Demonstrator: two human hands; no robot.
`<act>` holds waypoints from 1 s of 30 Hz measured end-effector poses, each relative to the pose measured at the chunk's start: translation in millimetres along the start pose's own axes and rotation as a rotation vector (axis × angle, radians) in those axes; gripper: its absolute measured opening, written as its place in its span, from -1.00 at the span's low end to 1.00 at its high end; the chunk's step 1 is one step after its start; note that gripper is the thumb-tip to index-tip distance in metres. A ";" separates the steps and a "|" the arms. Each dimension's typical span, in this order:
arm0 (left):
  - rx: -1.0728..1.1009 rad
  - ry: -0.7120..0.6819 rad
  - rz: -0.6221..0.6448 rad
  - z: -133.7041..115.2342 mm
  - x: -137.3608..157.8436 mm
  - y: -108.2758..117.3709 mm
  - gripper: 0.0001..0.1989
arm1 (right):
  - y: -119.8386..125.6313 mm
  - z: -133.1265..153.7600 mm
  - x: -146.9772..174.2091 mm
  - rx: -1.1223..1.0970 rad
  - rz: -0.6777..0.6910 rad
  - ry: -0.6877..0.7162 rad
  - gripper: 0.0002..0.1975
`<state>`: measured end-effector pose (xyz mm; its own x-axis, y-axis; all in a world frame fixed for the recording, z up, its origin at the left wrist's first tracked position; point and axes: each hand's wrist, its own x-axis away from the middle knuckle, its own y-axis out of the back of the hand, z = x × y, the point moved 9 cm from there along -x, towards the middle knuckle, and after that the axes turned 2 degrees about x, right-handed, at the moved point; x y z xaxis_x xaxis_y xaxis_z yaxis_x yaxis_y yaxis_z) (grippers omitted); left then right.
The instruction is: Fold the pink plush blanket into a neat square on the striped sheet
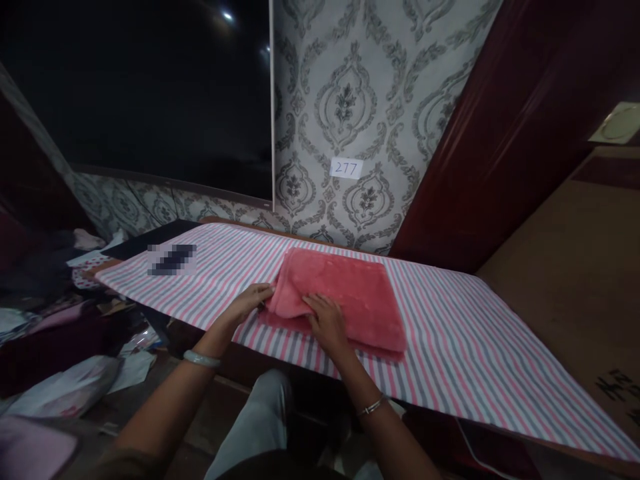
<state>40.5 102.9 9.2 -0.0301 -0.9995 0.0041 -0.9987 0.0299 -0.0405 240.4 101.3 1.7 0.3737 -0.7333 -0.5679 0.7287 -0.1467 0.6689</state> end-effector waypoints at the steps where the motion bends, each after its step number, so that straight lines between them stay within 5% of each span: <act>1: -0.010 -0.029 0.000 -5.8 0.0 -1.5 -0.53 | -1.8 2.2 0.3 0.037 0.021 0.011 -0.61; 6: 0.000 -0.198 -0.014 -29.9 -0.4 -6.9 -0.52 | -4.9 11.6 1.1 0.139 0.056 0.022 -0.53; 12: -0.037 -0.128 -0.039 -12.5 1.0 2.9 -0.45 | 1.7 16.9 7.3 0.115 0.022 0.043 -0.55; 18: -0.141 -0.149 -0.031 -13.7 0.7 18.0 -0.54 | 63.5 -18.6 5.5 -0.005 -0.219 -0.060 -0.63; 22: -0.279 -0.262 -0.381 -36.3 12.0 41.4 -0.66 | 98.4 -49.3 6.5 0.072 -0.326 -0.150 -0.60; 24: -0.421 -0.371 -0.488 -52.9 24.0 34.9 -0.76 | 108.2 -61.9 9.1 0.126 -0.343 -0.171 -0.59; 26: -0.545 -0.430 -0.451 -58.8 29.9 14.8 -0.82 | 116.0 -73.9 14.8 0.178 -0.367 -0.190 -0.59; 30: -0.673 -0.330 -0.443 -34.9 31.2 -0.5 -0.84 | 130.8 -93.2 40.5 0.265 -0.462 -0.237 -0.58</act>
<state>38.7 71.8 44.2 0.2765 -0.8671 -0.4143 -0.7304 -0.4698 0.4957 404.3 114.2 21.5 -0.1096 -0.6780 -0.7268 0.6055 -0.6255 0.4922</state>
